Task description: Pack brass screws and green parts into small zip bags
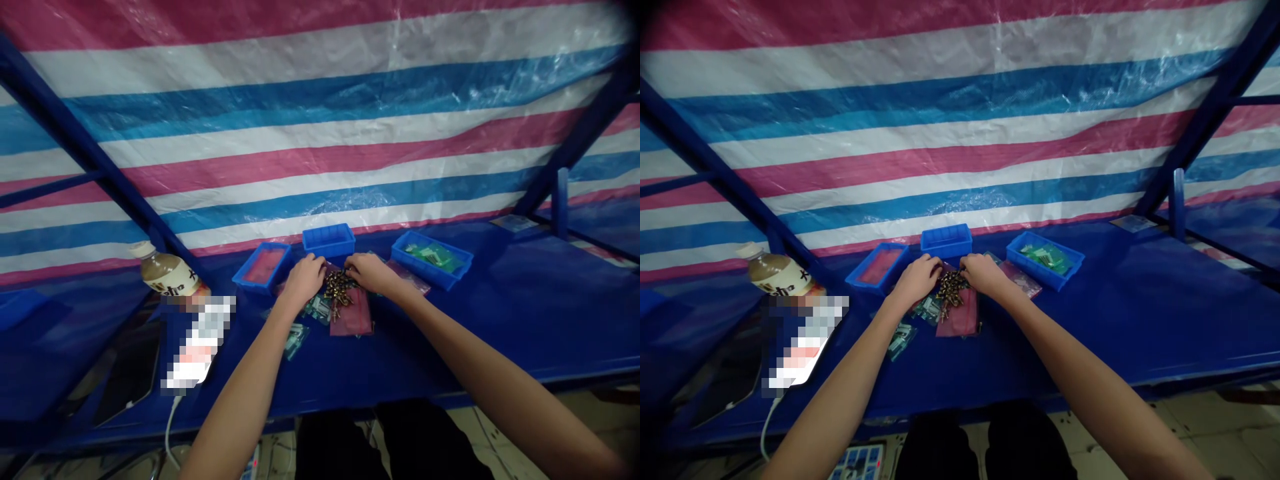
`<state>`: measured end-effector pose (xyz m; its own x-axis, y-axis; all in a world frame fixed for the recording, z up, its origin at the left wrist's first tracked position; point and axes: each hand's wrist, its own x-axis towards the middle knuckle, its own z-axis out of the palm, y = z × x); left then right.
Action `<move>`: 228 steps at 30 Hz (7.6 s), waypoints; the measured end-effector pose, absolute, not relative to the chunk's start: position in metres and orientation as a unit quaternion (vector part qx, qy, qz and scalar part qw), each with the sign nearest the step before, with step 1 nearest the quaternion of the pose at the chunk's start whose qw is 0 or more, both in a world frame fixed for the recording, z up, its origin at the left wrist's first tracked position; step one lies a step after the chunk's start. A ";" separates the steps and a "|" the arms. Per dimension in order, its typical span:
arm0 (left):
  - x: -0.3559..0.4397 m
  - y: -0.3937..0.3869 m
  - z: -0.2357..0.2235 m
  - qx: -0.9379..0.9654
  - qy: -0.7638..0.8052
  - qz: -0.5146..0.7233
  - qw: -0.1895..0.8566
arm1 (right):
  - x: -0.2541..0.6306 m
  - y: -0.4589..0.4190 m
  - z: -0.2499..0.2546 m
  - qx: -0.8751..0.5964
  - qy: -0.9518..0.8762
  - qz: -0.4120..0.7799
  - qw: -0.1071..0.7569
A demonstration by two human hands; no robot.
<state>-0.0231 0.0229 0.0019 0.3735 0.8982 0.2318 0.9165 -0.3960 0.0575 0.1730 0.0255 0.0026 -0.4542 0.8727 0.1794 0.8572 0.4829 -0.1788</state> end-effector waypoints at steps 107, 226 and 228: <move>-0.036 0.043 0.002 -0.760 -0.578 -0.255 0.153 | 0.179 0.027 0.004 -0.488 -0.846 -0.021 0.215; -0.011 0.017 0.004 -0.853 -0.436 -0.285 0.027 | 0.177 0.042 0.006 -0.423 -0.779 0.272 0.376; -0.011 0.015 0.007 -0.831 -0.468 -0.301 0.024 | 0.174 0.052 0.005 -0.449 -0.737 0.265 0.429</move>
